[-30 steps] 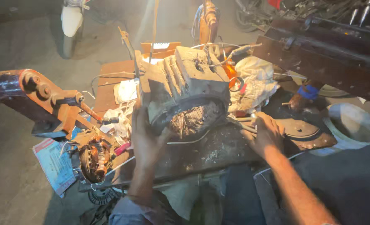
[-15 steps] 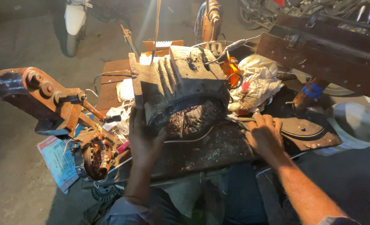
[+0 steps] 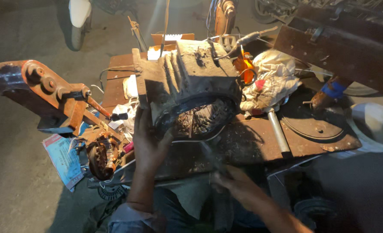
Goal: The person uses pliers to pull and extract copper windings from a motor stator. After removing the windings, the person flips the stator and uses a hammer to tap and loosen remaining material, then removes a bundle of copper wire by hand.
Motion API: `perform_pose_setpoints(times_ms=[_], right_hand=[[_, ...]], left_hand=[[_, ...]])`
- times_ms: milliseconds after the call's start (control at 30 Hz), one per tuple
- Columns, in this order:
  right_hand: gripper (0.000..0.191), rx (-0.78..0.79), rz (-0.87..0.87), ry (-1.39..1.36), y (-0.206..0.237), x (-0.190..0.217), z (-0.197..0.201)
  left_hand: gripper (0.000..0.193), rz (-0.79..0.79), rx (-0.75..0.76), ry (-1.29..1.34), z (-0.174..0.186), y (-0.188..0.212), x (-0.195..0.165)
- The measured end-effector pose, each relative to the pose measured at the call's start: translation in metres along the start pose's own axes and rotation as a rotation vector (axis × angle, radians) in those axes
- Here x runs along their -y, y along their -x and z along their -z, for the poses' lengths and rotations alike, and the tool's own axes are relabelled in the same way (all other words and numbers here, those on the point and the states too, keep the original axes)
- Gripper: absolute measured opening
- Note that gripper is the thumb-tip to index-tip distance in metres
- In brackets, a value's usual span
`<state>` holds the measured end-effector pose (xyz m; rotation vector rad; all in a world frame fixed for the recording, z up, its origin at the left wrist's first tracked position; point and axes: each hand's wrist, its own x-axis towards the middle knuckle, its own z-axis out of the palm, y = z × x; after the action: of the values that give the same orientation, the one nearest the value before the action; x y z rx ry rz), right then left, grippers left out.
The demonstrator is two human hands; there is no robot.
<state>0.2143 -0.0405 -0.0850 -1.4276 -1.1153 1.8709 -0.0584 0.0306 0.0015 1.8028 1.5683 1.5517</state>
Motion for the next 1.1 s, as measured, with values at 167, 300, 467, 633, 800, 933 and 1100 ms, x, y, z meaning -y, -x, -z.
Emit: perform_pose_setpoints(times_ms=[167, 300, 467, 633, 800, 933, 1100], right_hand=[[0.036, 0.104, -0.129, -0.018, -0.007, 0.027, -0.022], [0.027, -0.017, 0.23, -0.2, 0.019, 0.037, -0.027], [0.023, -0.426, 0.898, 0.058, 0.032, 0.032, -0.045], [0.021, -0.047, 0.259, 0.131, 0.009, 0.039, -0.057], [0.021, -0.082, 0.443, -0.006, 0.055, 0.04, -0.044], [0.022, -0.29, 0.975, -0.111, 0.043, 0.052, -0.06], [0.022, -0.036, -0.083, -0.339, 0.007, 0.055, -0.075]], left_hand=[[0.091, 0.007, -0.003, -0.032, -0.003, 0.0, 0.003], [0.093, 0.124, 0.053, 0.1, 0.004, 0.0, 0.001], [0.092, 0.009, 0.059, 0.042, 0.011, -0.001, -0.003], [0.089, -0.082, 0.043, -0.064, 0.012, -0.002, -0.006], [0.087, 0.002, 0.063, 0.055, 0.015, 0.001, -0.006], [0.09, 0.089, 0.091, -0.011, 0.014, -0.002, -0.001], [0.079, 0.178, 0.093, 0.247, 0.014, -0.002, 0.004]])
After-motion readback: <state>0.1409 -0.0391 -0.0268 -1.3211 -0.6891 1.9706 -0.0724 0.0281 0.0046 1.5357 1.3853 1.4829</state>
